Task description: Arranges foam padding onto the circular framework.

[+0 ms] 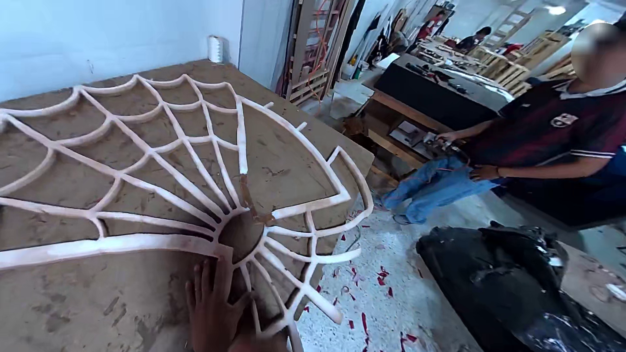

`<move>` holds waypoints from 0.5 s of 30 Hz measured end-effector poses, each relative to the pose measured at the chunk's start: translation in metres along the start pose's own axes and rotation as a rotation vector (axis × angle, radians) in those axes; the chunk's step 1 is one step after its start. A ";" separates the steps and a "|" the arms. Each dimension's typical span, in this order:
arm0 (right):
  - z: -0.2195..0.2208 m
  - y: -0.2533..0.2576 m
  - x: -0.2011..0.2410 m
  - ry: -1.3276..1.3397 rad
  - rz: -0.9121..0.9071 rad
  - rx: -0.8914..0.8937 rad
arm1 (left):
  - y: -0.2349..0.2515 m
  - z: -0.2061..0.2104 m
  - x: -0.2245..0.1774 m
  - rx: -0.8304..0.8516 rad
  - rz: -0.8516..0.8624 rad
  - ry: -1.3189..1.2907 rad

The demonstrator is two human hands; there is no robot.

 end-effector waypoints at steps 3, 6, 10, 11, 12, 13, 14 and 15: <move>-0.094 0.105 -0.097 -0.312 -0.085 -0.369 | -0.002 0.004 -0.006 -0.027 0.016 -0.034; -0.161 0.205 -0.196 -0.555 -0.028 -0.352 | -0.004 0.003 -0.017 -0.028 0.037 0.010; -0.172 0.234 -0.238 -0.605 -0.208 -0.341 | 0.033 -0.003 -0.036 0.059 0.275 0.105; -0.170 0.235 -0.240 -0.600 -0.239 -0.327 | 0.042 0.007 -0.035 0.079 0.335 0.139; -0.170 0.236 -0.239 -0.592 -0.264 -0.303 | 0.048 0.017 -0.032 0.090 0.374 0.175; -0.172 0.238 -0.237 -0.579 -0.276 -0.274 | 0.054 0.024 -0.031 0.094 0.399 0.203; -0.175 0.240 -0.235 -0.567 -0.268 -0.251 | 0.059 0.029 -0.031 0.093 0.409 0.216; -0.176 0.241 -0.233 -0.556 -0.244 -0.242 | 0.062 0.031 -0.031 0.095 0.412 0.224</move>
Point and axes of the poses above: each hand's wrist, its own y-axis towards the middle knuckle, its own z-axis out of the palm, x = y × z, the point moved 1 cm from there along y, towards the middle knuckle, and after that the axes turned 9 degrees about z, right-handed, at the moved point
